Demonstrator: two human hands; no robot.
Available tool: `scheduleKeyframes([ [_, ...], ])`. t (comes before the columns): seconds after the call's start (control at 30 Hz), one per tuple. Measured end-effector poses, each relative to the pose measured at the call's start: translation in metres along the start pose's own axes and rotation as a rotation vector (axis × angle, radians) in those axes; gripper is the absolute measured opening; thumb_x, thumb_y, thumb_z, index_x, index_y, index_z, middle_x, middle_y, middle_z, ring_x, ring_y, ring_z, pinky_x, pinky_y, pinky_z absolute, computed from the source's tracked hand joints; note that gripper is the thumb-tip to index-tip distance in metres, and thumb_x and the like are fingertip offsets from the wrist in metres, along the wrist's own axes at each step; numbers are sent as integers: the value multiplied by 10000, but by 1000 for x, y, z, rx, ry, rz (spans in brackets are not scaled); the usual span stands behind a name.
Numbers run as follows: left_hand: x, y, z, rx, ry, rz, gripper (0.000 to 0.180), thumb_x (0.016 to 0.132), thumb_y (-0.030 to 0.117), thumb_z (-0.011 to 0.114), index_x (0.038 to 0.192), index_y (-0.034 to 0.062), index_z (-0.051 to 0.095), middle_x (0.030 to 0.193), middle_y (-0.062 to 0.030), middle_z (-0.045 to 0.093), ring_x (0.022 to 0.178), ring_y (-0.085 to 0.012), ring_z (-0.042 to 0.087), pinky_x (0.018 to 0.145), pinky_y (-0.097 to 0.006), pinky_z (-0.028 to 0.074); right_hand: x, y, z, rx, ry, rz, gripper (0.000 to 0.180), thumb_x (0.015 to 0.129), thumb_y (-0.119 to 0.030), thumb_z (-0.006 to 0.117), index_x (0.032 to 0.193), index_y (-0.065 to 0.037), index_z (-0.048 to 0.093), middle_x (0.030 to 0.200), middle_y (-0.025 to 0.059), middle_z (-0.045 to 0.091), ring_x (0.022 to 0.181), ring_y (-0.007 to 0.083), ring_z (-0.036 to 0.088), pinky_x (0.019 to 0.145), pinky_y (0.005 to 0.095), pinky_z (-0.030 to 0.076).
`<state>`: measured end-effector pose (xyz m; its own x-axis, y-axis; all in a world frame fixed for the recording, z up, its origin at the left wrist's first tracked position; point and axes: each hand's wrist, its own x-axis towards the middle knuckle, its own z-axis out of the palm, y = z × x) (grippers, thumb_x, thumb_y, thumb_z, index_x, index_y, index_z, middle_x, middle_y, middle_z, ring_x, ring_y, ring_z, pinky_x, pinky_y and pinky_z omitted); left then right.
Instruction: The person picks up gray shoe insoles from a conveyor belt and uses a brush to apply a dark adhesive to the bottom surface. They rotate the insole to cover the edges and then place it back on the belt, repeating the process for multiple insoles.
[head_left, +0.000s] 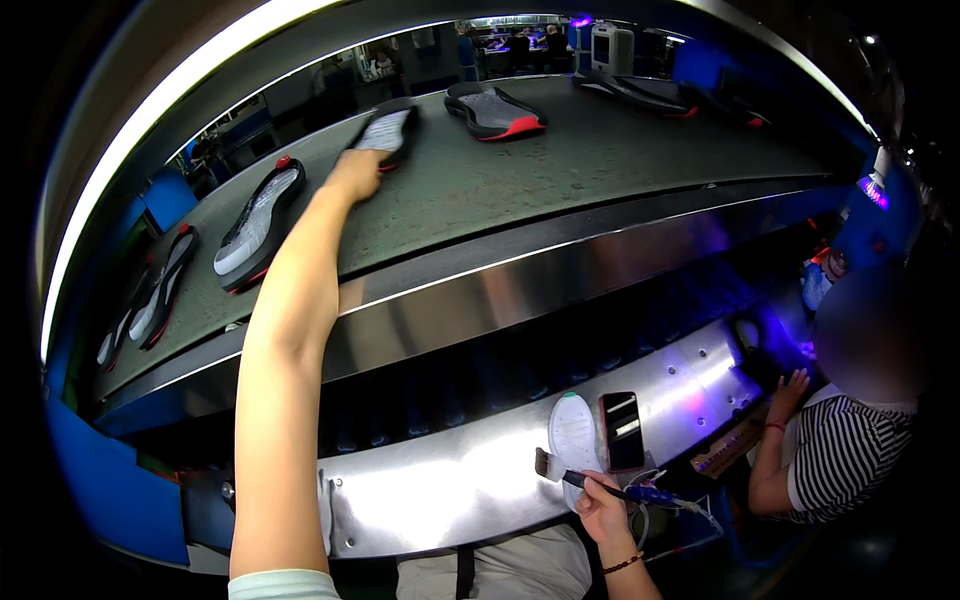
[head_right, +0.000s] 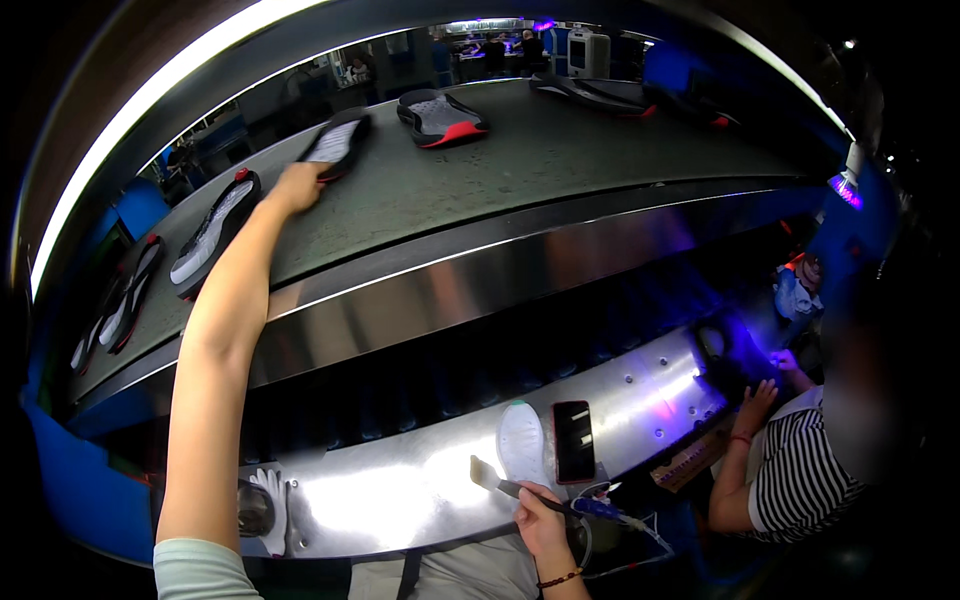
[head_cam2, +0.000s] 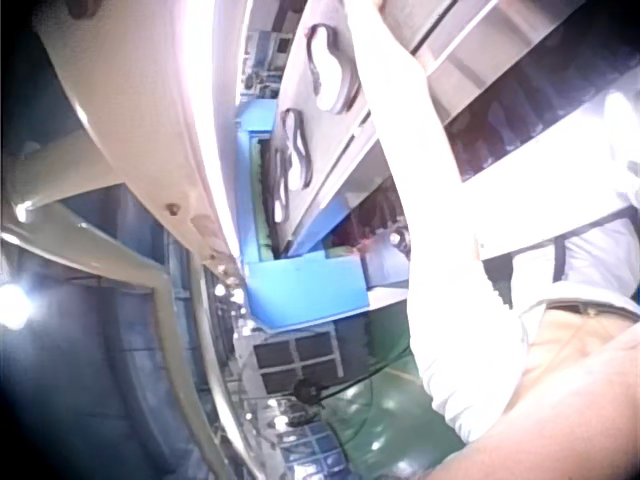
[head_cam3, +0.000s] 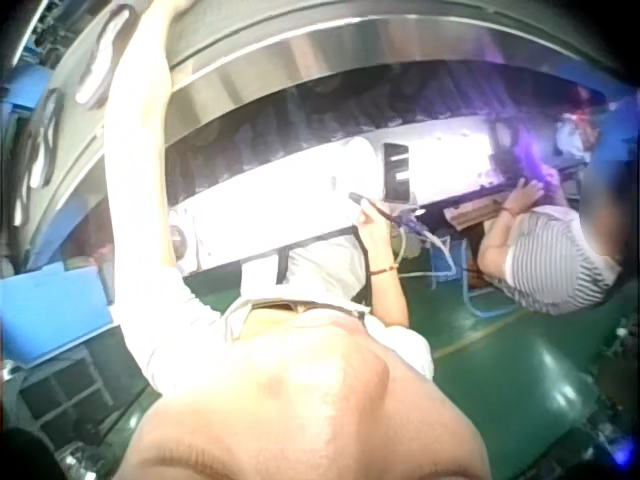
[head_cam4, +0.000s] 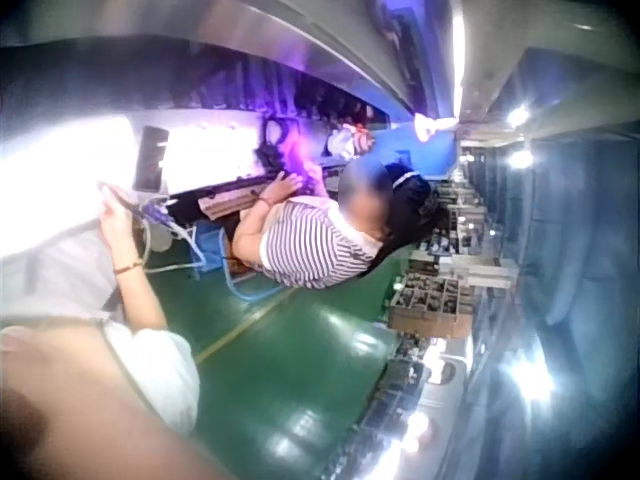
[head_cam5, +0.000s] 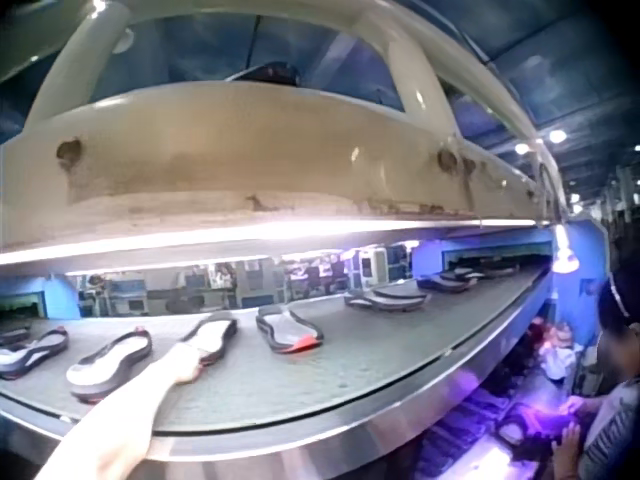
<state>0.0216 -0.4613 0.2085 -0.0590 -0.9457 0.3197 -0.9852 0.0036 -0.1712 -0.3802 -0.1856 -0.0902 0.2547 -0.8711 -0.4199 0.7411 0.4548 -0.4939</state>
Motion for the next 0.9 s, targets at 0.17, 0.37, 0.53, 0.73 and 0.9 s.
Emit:
scheduleKeyframes([
  [0.17,15,67,6,-254,255,469,351,693,0,554,1044,19,548,985,-193,564,938,-348,521,819,-403,413,8,5,4,40,-11,60,154,796,4,519,946,1,551,763,73,570,549,105,470,501,220,371],
  [0.37,2,105,-23,-544,266,431,240,746,217,617,895,31,583,828,-149,605,790,-319,569,710,-372,451,-7,-2,7,20,-10,32,158,791,1,532,948,5,552,754,63,563,555,105,481,506,217,381],
  [0.53,-46,117,-64,-195,192,369,316,731,359,611,735,47,558,753,-119,601,716,-292,574,617,-362,447,-19,-8,8,-85,7,-31,148,789,-17,547,936,-22,560,733,54,552,586,127,504,536,237,400],
  [0.73,-179,128,-95,-579,813,482,185,684,222,691,702,76,577,657,-24,570,609,-170,512,702,-295,361,-17,-20,-5,-184,-13,-224,196,772,22,555,966,0,551,842,91,593,690,134,563,602,226,460],
  [0.9,-266,162,-60,-1921,1037,-563,208,796,128,449,895,-27,547,777,-94,522,753,-179,509,777,-320,400,-11,-26,4,-256,-12,-259,211,753,21,567,963,-1,552,833,74,596,703,128,563,633,226,457],
])
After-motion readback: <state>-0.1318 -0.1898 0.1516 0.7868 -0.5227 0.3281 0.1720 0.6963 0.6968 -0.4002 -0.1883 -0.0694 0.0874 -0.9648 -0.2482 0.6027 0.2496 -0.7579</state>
